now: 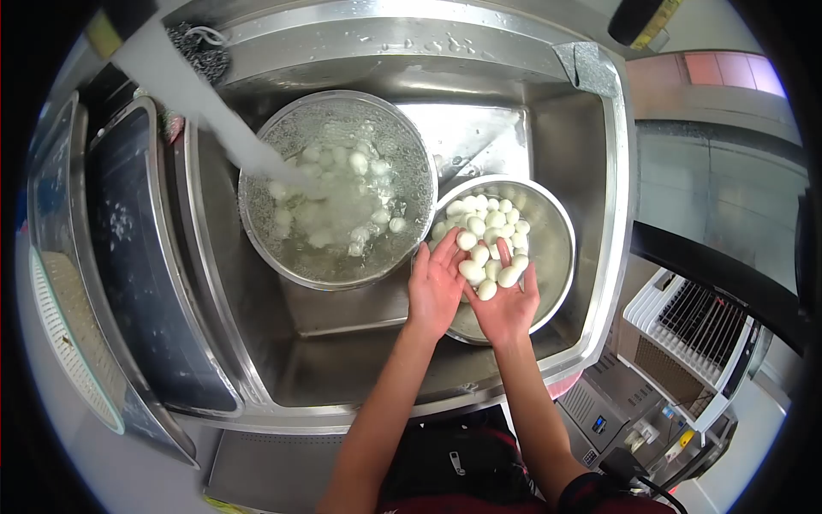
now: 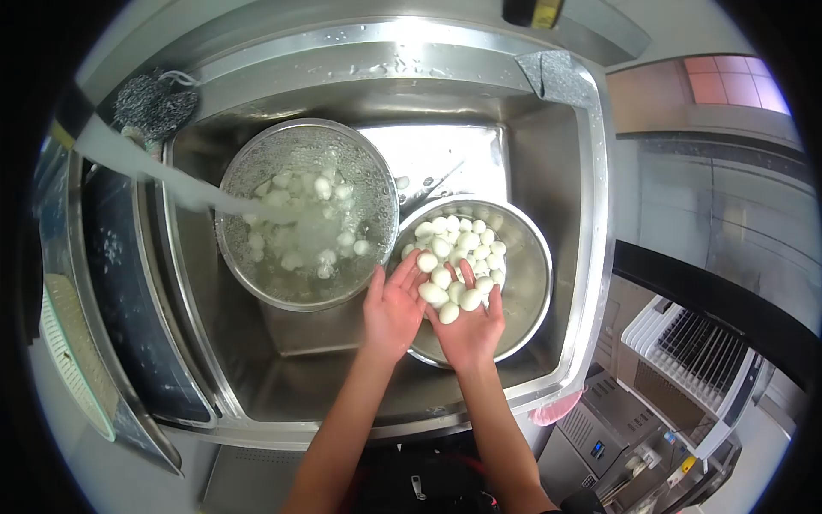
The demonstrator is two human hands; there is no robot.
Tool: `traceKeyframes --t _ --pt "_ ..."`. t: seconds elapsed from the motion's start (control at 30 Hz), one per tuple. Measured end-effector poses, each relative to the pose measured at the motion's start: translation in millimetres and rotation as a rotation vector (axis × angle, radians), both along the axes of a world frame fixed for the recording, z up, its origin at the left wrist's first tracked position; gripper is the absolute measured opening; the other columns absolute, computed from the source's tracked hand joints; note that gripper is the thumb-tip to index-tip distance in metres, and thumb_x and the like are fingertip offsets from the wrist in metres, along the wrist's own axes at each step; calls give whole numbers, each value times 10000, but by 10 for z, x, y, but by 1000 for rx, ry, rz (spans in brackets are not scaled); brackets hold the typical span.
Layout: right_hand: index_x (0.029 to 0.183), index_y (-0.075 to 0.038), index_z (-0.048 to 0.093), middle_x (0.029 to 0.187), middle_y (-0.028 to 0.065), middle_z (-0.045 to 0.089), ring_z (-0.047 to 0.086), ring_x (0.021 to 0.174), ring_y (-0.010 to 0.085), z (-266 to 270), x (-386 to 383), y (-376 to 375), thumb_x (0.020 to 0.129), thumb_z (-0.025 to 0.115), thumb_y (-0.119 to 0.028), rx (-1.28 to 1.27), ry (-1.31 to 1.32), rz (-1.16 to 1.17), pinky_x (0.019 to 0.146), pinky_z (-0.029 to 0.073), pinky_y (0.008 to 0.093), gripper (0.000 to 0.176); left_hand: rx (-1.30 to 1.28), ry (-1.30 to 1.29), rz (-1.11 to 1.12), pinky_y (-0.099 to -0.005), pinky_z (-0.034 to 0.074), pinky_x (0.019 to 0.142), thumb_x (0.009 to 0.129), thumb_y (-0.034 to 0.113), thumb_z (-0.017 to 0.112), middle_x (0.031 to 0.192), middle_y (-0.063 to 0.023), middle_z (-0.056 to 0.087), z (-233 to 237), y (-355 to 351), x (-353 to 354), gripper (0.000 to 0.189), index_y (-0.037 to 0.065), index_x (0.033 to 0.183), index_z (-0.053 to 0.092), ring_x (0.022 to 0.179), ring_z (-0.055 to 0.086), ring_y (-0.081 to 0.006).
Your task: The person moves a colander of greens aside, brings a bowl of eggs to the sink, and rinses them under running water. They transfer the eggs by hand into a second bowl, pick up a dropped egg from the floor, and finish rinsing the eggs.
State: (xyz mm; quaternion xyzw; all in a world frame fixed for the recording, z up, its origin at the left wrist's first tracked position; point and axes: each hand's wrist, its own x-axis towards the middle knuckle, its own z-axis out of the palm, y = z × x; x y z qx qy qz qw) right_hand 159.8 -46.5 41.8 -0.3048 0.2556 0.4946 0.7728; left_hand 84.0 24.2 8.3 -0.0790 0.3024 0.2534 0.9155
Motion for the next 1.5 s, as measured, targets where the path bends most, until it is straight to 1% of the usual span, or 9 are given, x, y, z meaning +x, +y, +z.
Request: traceKeyframes --t 0.27,0.43,0.5,0.6,0.7,0.9,1.13,1.33,1.5 --pt "1257 -51 237 1290 111 238 246 1182 277 -37 -13 -181 821 289 -508 -33 26 -139 991 167 419 634 -26 8 -85 -344 185 1001 864 425 246 1274 -162 284 -35 -117 -75 602 -49 1234 241 1200 256 -239" --pt "1232 -18 280 1260 104 294 284 1168 244 47 -2 8 839 354 -411 -242 -154 -105 981 205 385 560 479 503 -147 -276 387 846 862 233 368 1034 -130 528 124 287 -565 360 -14 1117 428 955 516 -188" --pt "1228 -23 298 1272 99 284 281 1172 221 -15 52 163 850 385 -304 -526 -814 349 973 221 366 479 539 722 -39 -268 388 846 845 161 411 1003 -116 536 134 505 -778 288 -19 1062 468 937 520 -182" --pt "1102 -24 471 1146 90 455 399 1087 191 -63 381 636 812 456 -141 -622 -1128 469 908 298 285 313 667 890 -23 -266 371 858 841 143 421 1014 -108 529 87 804 -1002 267 -15 1047 481 953 505 -175" --pt "1020 -52 525 1015 125 516 513 909 246 -416 825 1208 745 506 -115 -468 -1585 601 800 381 323 283 839 1042 -119 -266 344 874 841 135 423 1045 -104 511 21 920 -1052 269 -14 1058 478 989 475 -174" --pt "1182 -132 377 1133 158 434 448 1023 293 -1112 1084 1976 760 505 -200 -223 -2344 1606 851 388 338 445 963 1111 -176 -267 304 893 830 103 426 1089 -102 484 38 909 -927 278 -21 1077 460 1039 434 -182" --pt "1250 -36 253 1249 157 335 414 1087 269 -1213 948 2139 804 398 -373 -156 -1783 1820 898 339 341 577 969 1114 -154 -303 338 859 823 149 435 1053 -92 511 75 654 -860 261 5 1031 495 1029 442 -178" --pt "1149 -55 385 1099 134 433 469 968 276 -1185 1035 1880 745 515 -124 148 -2332 1715 844 386 340 430 964 1074 -145 -307 325 867 825 153 437 1046 -96 518 32 602 -856 261 8 1036 493 1022 451 -174" --pt "1018 -71 506 1158 104 370 417 1009 266 -1343 1266 1812 697 562 -82 56 -2010 1894 822 404 335 325 945 1052 -158 -289 312 883 826 116 429 1027 -100 523 103 613 -775 236 0 1022 494 1022 451 -172"
